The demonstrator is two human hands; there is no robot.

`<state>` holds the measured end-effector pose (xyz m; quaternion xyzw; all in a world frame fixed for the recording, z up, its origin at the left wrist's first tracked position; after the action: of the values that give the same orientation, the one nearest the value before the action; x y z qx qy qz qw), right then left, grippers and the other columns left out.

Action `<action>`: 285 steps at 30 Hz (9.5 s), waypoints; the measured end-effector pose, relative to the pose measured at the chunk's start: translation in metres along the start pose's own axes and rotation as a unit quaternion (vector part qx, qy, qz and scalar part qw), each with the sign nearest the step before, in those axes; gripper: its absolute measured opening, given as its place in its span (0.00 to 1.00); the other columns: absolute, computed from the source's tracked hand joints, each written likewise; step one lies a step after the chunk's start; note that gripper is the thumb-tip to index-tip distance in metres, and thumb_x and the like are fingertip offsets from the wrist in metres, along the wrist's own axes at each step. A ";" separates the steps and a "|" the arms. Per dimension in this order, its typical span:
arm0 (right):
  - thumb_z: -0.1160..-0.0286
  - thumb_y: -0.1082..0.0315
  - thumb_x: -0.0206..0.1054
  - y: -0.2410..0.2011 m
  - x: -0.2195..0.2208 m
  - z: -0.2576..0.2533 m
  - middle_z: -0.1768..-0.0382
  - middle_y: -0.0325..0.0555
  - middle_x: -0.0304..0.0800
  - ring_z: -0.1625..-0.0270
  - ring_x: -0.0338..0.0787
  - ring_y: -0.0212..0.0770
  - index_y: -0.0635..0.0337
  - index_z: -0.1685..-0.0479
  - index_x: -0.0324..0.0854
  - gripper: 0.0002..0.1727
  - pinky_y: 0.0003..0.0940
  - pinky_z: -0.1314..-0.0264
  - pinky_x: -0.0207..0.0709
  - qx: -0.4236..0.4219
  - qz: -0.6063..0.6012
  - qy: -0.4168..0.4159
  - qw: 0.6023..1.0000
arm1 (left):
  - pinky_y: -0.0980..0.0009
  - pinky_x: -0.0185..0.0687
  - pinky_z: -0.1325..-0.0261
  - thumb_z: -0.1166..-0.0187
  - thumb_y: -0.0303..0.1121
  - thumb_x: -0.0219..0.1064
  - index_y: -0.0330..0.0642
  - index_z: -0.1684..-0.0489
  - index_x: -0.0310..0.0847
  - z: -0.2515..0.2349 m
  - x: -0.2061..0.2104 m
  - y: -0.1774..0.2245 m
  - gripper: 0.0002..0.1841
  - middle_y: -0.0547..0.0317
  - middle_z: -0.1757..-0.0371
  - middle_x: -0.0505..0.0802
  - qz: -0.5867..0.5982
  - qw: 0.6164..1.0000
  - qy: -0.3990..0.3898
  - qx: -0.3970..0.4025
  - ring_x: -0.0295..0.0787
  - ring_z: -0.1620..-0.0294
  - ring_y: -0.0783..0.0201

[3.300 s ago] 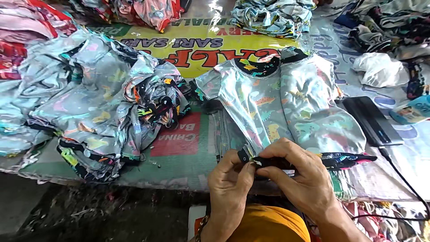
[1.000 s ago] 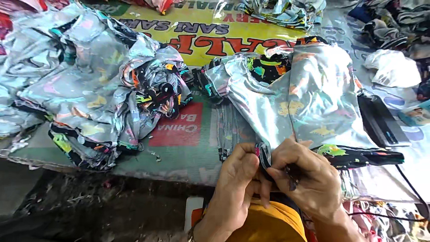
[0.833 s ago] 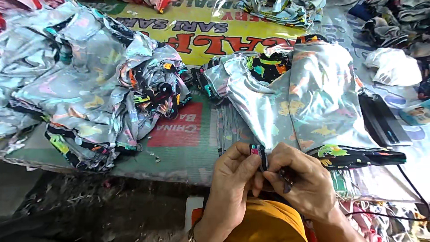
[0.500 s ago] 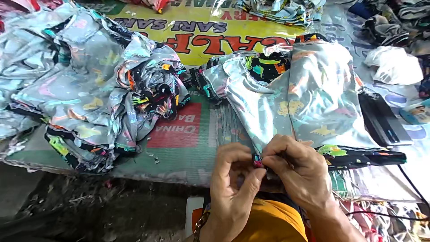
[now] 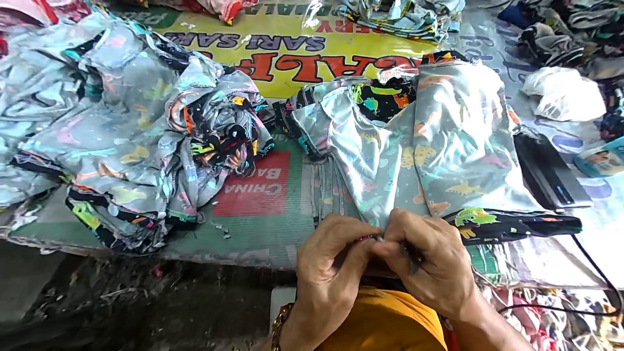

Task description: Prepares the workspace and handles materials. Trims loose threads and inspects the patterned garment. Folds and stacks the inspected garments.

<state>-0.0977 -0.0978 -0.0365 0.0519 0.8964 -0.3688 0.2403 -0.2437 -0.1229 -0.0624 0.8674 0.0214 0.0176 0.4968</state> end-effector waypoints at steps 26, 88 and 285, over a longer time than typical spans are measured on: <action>0.19 0.62 0.71 0.013 -0.004 0.002 0.59 0.39 0.92 0.55 0.88 0.22 0.64 0.52 0.87 0.12 0.16 0.50 0.81 0.049 -0.096 -0.004 0.994 | 0.80 0.87 0.47 0.17 0.25 0.65 0.33 0.54 0.88 -0.003 -0.006 0.000 0.07 0.61 0.54 0.91 0.023 1.000 0.014 -0.006 0.88 0.52 0.75; 0.28 0.66 0.69 -0.001 0.013 0.008 0.61 0.48 0.87 0.77 0.86 0.43 0.55 0.54 0.85 0.07 0.35 0.86 0.73 -0.003 0.229 -0.089 0.969 | 0.65 0.92 0.49 0.08 0.38 0.49 0.41 0.35 0.83 -0.098 -0.044 0.019 0.18 0.57 0.50 0.94 -0.092 0.989 -0.103 -0.050 0.93 0.54 0.62; 0.27 0.70 0.65 0.017 0.024 0.000 0.65 0.43 0.88 0.71 0.87 0.37 0.56 0.57 0.88 0.07 0.31 0.75 0.78 0.059 0.189 -0.045 0.979 | 0.66 0.93 0.57 0.11 0.49 0.59 0.53 0.57 0.86 -0.052 -0.055 0.018 0.14 0.66 0.66 0.92 0.134 0.985 -0.075 -0.082 0.93 0.66 0.66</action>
<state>-0.1141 -0.0877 -0.0582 0.2178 0.8354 -0.3709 0.3421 -0.3005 -0.0907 -0.0209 0.8176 -0.1341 0.0211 0.5596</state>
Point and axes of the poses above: each hand's wrist, its own z-axis away from the middle knuckle, its own x-axis out of the palm, y = z × x, the point moved 6 cm from there along -z, towards the middle knuckle
